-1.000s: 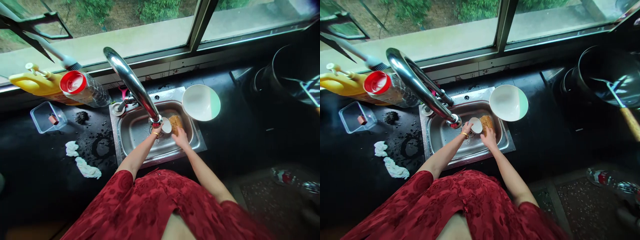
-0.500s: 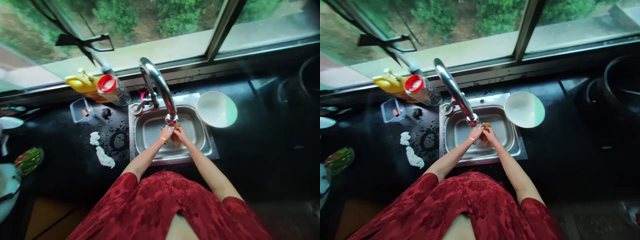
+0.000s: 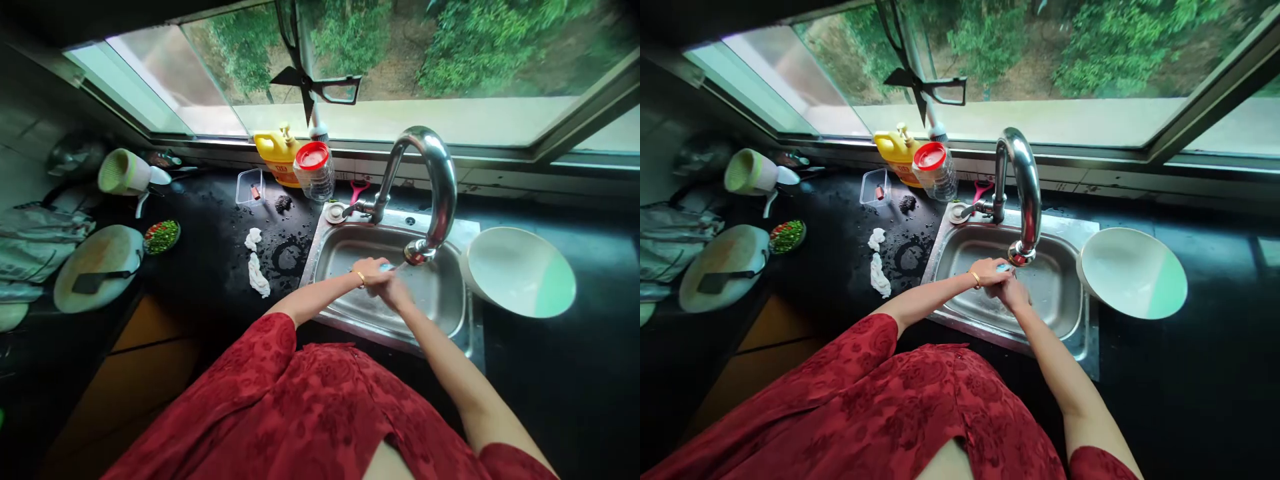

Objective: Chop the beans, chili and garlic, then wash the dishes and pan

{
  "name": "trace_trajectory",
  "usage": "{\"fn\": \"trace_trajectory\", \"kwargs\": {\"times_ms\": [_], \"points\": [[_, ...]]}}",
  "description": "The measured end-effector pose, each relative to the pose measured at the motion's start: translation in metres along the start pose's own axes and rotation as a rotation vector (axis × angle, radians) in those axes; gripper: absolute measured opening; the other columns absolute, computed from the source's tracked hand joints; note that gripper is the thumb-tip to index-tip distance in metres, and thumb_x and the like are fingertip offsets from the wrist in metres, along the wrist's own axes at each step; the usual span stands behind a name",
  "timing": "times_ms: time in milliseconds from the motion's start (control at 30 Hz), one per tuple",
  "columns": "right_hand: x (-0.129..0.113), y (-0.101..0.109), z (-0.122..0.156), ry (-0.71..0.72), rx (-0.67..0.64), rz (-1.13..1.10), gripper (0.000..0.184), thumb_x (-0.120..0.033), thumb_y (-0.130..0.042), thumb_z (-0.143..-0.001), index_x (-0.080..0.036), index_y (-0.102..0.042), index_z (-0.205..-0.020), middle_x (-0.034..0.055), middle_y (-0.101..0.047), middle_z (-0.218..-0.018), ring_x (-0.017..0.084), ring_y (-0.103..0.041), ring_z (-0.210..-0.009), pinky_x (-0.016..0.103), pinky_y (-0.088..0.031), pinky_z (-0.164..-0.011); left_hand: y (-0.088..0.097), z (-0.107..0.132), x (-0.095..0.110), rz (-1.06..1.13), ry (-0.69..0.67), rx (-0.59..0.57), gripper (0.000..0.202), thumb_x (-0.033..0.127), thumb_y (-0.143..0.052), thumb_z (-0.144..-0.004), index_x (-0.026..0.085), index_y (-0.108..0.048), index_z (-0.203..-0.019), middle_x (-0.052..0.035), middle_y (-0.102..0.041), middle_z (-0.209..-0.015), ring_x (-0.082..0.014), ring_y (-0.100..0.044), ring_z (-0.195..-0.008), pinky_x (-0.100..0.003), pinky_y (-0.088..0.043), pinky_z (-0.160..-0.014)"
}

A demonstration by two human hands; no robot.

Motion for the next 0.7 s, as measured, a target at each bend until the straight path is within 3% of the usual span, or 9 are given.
{"fn": "trace_trajectory", "kwargs": {"times_ms": [67,167,267,400,467,533,633,700], "points": [[0.007,0.016,-0.005,-0.111,0.144,0.226,0.034,-0.03,-0.044,-0.086,-0.011,-0.058,-0.11,0.0205,-0.064,-0.1,0.029,-0.062,-0.091,0.039,-0.045,-0.079,-0.005,-0.002,-0.012,0.157,0.168,0.055,0.053,0.059,-0.043,-0.081,0.029,-0.056,-0.124,-0.0062,-0.065,-0.115,-0.0275,-0.06,-0.105,-0.036,-0.045,-0.089],[0.018,0.037,-0.012,-0.271,0.363,0.116,0.033,-0.031,-0.04,-0.087,-0.01,-0.059,-0.104,0.0213,-0.064,-0.1,0.03,-0.061,-0.093,0.039,-0.045,-0.079,-0.008,-0.002,-0.024,0.322,0.256,0.12,0.054,0.058,-0.038,-0.085,0.028,-0.051,-0.128,-0.005,-0.063,-0.119,-0.0251,-0.06,-0.107,-0.034,-0.045,-0.09],[0.019,0.036,-0.018,-0.323,0.392,-0.298,0.029,-0.04,-0.05,-0.079,-0.016,-0.059,-0.093,0.0134,-0.067,-0.089,0.026,-0.061,-0.087,0.034,-0.047,-0.075,-0.009,0.0,-0.022,0.352,0.227,0.148,0.057,0.061,-0.037,-0.084,0.028,-0.048,-0.13,-0.0045,-0.064,-0.116,-0.0251,-0.06,-0.105,-0.035,-0.044,-0.092],[0.001,0.012,-0.026,-0.321,0.32,-0.986,0.03,-0.044,-0.059,-0.066,-0.02,-0.052,-0.082,0.0043,-0.064,-0.074,0.02,-0.06,-0.074,0.03,-0.048,-0.066,-0.015,0.004,-0.013,0.347,0.199,0.166,0.051,0.058,-0.041,-0.085,0.028,-0.05,-0.125,-0.0037,-0.066,-0.11,-0.0247,-0.061,-0.103,-0.037,-0.043,-0.093],[-0.009,0.003,-0.027,-0.283,0.241,-1.205,0.032,-0.048,-0.057,-0.067,-0.02,-0.05,-0.083,0.0023,-0.062,-0.071,0.018,-0.06,-0.068,0.03,-0.049,-0.062,-0.013,0.006,-0.012,0.367,0.178,0.182,0.048,0.055,-0.039,-0.087,0.027,-0.05,-0.124,-0.0034,-0.066,-0.112,-0.0234,-0.06,-0.103,-0.036,-0.043,-0.094],[-0.018,0.001,-0.024,-0.165,0.108,-1.144,0.033,-0.05,-0.049,-0.072,-0.02,-0.052,-0.086,0.0023,-0.062,-0.072,0.018,-0.061,-0.067,0.03,-0.049,-0.061,-0.005,0.007,-0.01,0.367,0.058,0.174,0.045,0.051,-0.036,-0.089,0.026,-0.051,-0.124,-0.0025,-0.064,-0.115,-0.0213,-0.059,-0.105,-0.034,-0.042,-0.095],[-0.023,0.003,-0.014,0.009,-0.063,-0.815,0.028,-0.043,-0.05,-0.075,-0.018,-0.057,-0.084,0.0033,-0.064,-0.076,0.019,-0.062,-0.073,0.03,-0.05,-0.067,0.01,0.008,0.0,0.209,-0.179,0.101,0.043,0.046,-0.042,-0.087,0.027,-0.054,-0.123,-0.0015,-0.064,-0.116,-0.0208,-0.058,-0.108,-0.032,-0.041,-0.097],[-0.019,0.006,-0.006,0.027,-0.092,-0.623,0.022,-0.036,-0.057,-0.071,-0.017,-0.06,-0.082,0.0048,-0.066,-0.08,0.02,-0.061,-0.078,0.032,-0.05,-0.073,0.015,0.008,0.003,0.046,-0.203,0.078,0.044,0.049,-0.049,-0.082,0.028,-0.058,-0.119,-0.0032,-0.065,-0.111,-0.0239,-0.058,-0.107,-0.034,-0.041,-0.097]]}}
Point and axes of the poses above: each hand's wrist, its own z-axis away from the middle knuckle, its own y-axis out of the back of the hand, x = y × z, the point moved 4 cm from there along -z, towards the middle knuckle
